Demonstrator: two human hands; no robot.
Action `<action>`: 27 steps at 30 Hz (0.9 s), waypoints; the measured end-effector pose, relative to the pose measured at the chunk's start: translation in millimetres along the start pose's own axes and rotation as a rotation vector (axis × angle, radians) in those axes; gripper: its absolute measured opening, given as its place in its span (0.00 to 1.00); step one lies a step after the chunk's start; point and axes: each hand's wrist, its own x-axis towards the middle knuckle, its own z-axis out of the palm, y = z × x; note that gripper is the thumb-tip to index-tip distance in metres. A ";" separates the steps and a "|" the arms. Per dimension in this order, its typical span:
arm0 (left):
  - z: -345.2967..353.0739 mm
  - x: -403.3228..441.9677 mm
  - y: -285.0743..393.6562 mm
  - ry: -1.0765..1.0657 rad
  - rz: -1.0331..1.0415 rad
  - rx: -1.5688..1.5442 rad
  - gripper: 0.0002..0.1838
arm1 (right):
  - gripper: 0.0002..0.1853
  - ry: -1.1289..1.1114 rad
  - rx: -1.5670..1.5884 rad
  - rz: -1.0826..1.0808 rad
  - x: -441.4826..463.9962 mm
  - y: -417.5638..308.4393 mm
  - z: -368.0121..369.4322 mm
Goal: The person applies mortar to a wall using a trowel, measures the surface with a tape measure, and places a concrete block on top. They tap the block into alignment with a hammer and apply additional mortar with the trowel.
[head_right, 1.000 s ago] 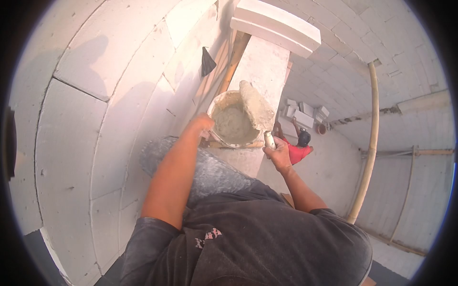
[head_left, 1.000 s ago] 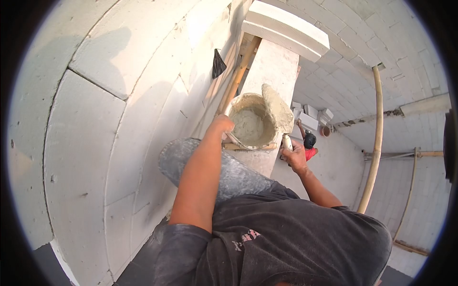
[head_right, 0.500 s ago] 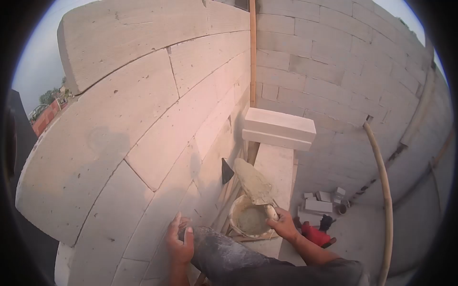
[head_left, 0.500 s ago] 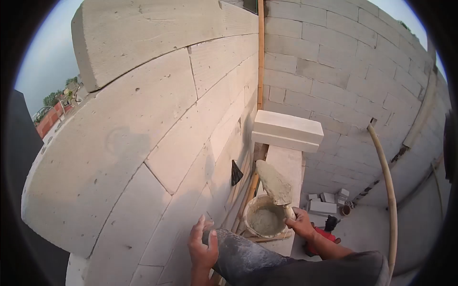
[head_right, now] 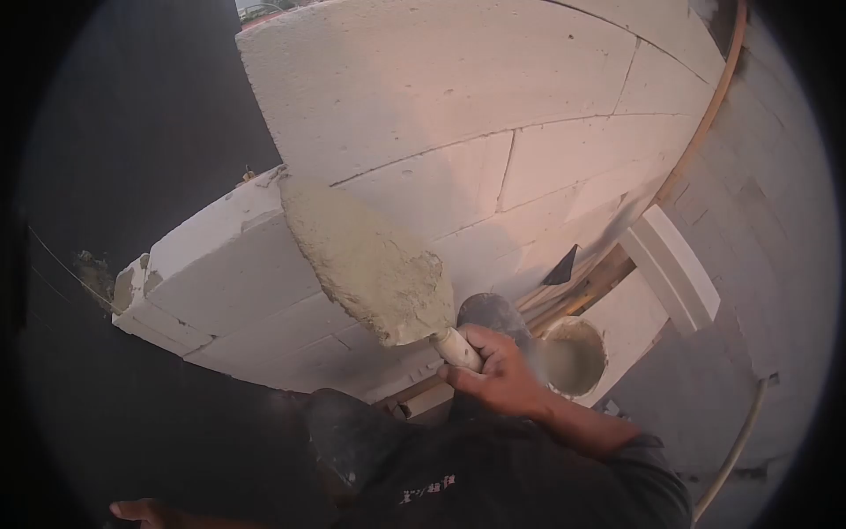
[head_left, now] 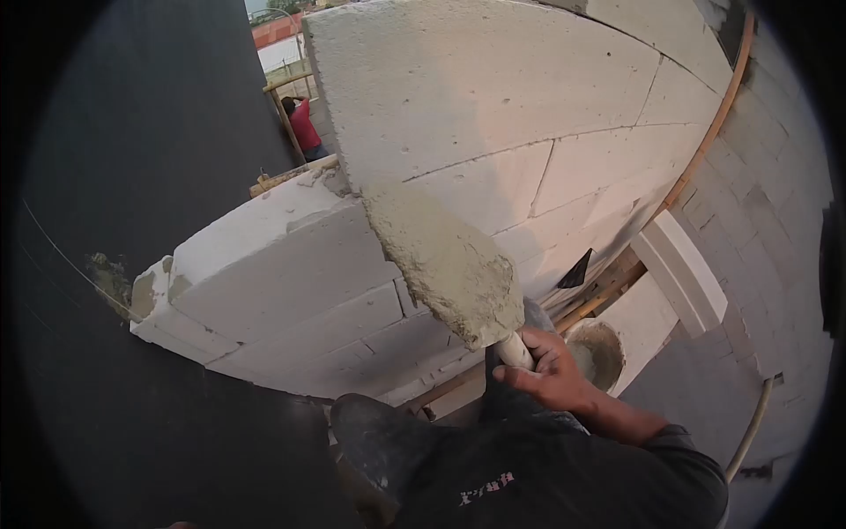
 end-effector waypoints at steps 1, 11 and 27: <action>-4.2 3.6 -9.4 0.025 0.033 0.047 0.21 | 0.17 -0.050 0.008 0.000 6.6 -9.7 15.1; -8.6 -14.7 -24.4 -0.168 0.168 0.137 0.22 | 0.10 -0.273 0.667 0.163 64.1 -67.8 159.1; -6.2 -6.3 -14.6 -0.088 0.080 -0.212 0.19 | 0.07 -0.073 0.903 0.171 60.1 -121.5 192.2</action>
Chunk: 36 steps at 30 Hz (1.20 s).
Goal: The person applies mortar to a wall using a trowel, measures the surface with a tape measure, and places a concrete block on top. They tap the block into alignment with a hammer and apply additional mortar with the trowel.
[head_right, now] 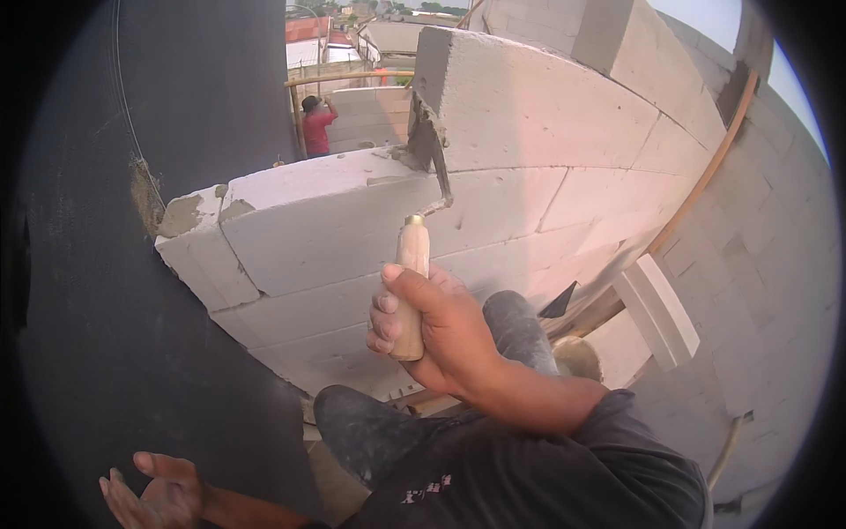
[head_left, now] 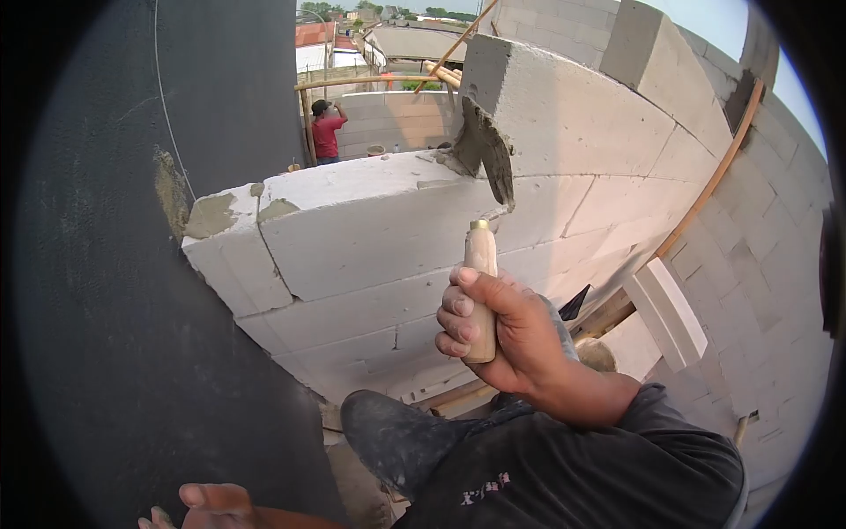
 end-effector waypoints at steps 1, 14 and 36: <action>0.1 -0.6 0.4 0.017 -0.026 -0.018 0.19 | 0.07 -0.036 0.012 -0.013 8.4 1.1 -3.6; -1.7 -3.9 -6.4 0.051 -0.026 -0.101 0.20 | 0.05 -0.202 0.114 -0.147 54.0 -15.3 21.5; -8.2 -2.5 -7.6 0.016 0.000 -0.175 0.16 | 0.06 -0.387 0.189 -0.114 65.5 -88.3 39.3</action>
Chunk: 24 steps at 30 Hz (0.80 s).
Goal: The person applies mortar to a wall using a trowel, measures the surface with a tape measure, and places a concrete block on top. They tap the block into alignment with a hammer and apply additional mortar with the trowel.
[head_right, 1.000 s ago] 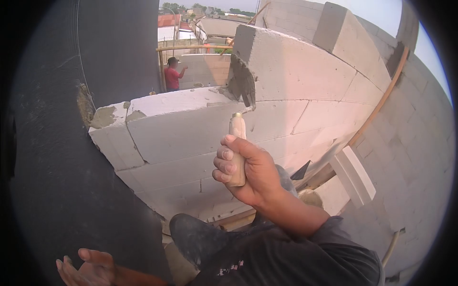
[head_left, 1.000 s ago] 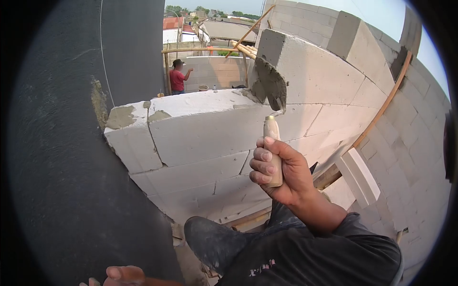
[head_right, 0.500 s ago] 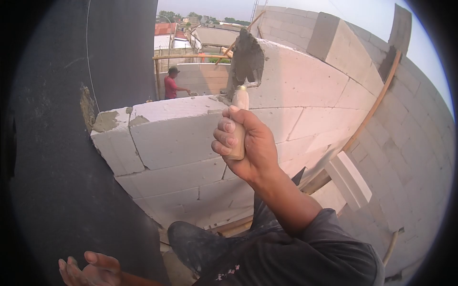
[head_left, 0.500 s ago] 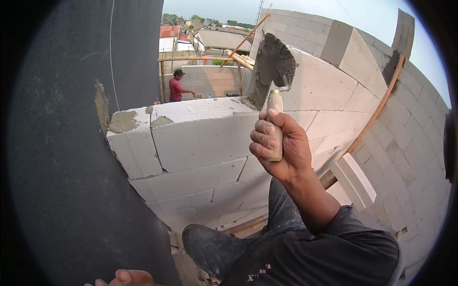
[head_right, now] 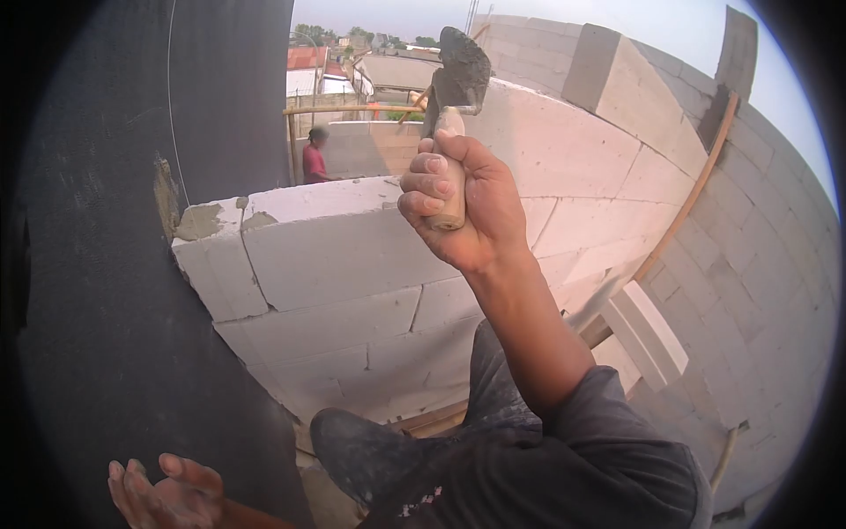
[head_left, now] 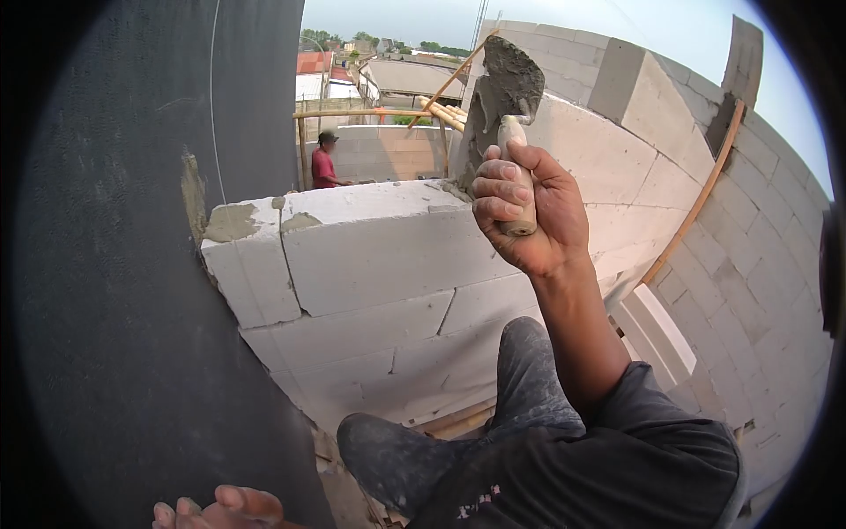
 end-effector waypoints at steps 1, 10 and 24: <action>-0.4 -1.3 0.2 -0.002 -0.004 -0.005 0.16 | 0.06 0.004 -0.002 0.003 -1.1 0.8 -0.4; -0.6 -6.2 -0.2 -0.019 0.005 -0.024 0.17 | 0.07 0.170 -0.587 -0.006 -41.7 25.0 -24.8; 2.0 0.9 2.0 -0.027 0.006 -0.002 0.18 | 0.06 0.402 -0.446 0.185 -19.3 43.3 -75.4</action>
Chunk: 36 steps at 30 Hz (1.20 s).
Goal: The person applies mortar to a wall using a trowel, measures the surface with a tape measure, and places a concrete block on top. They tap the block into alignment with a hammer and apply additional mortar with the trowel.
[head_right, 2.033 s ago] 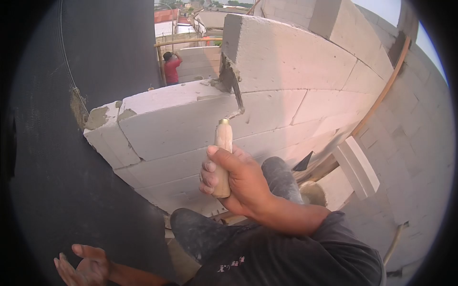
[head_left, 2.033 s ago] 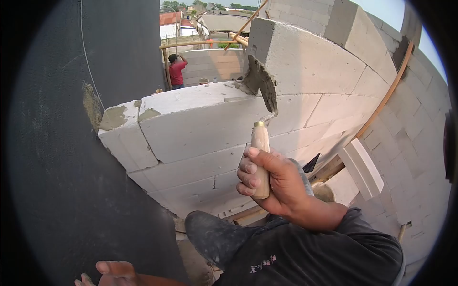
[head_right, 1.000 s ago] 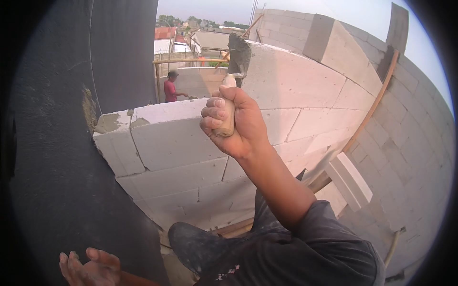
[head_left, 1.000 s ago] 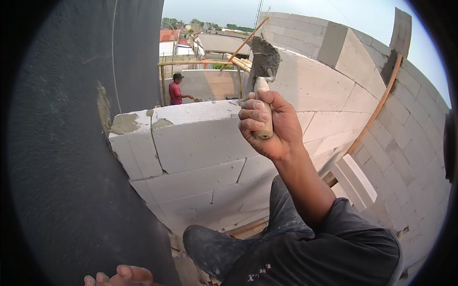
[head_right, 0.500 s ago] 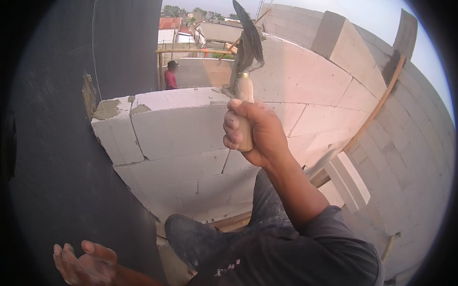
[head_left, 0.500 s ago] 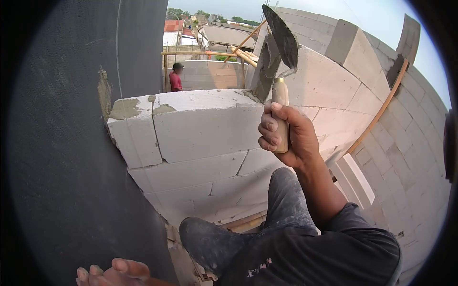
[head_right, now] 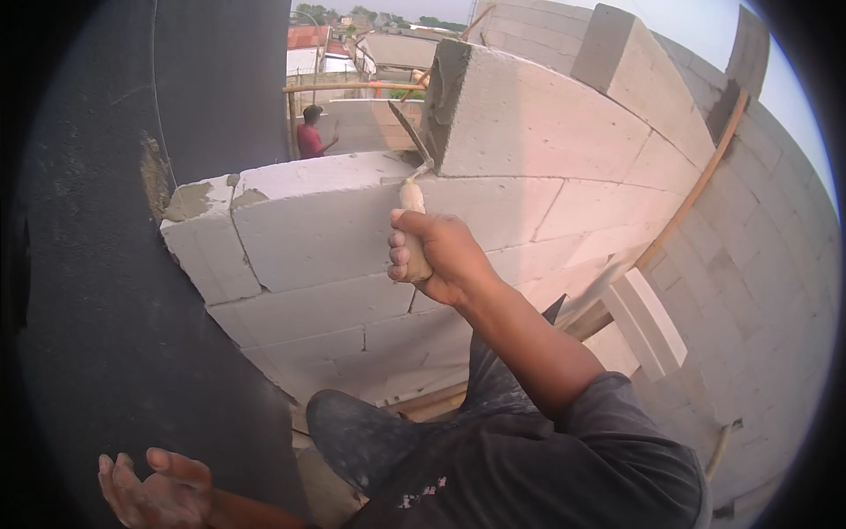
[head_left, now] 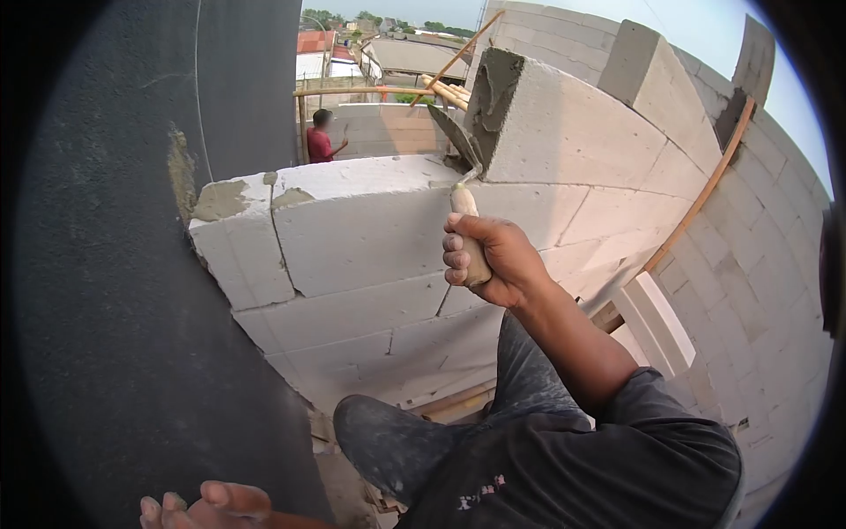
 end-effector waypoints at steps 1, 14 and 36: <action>0.1 0.5 0.5 -0.010 -0.005 -0.002 0.17 | 0.06 0.013 -0.002 -0.004 -1.1 -4.6 3.7; 0.5 -7.8 1.1 -0.035 -0.029 -0.015 0.18 | 0.08 -0.148 -0.219 -0.301 -8.8 -56.8 45.1; 7.5 -8.9 7.0 -0.013 -0.051 0.066 0.20 | 0.08 -0.415 0.133 -0.187 -3.6 -79.2 27.5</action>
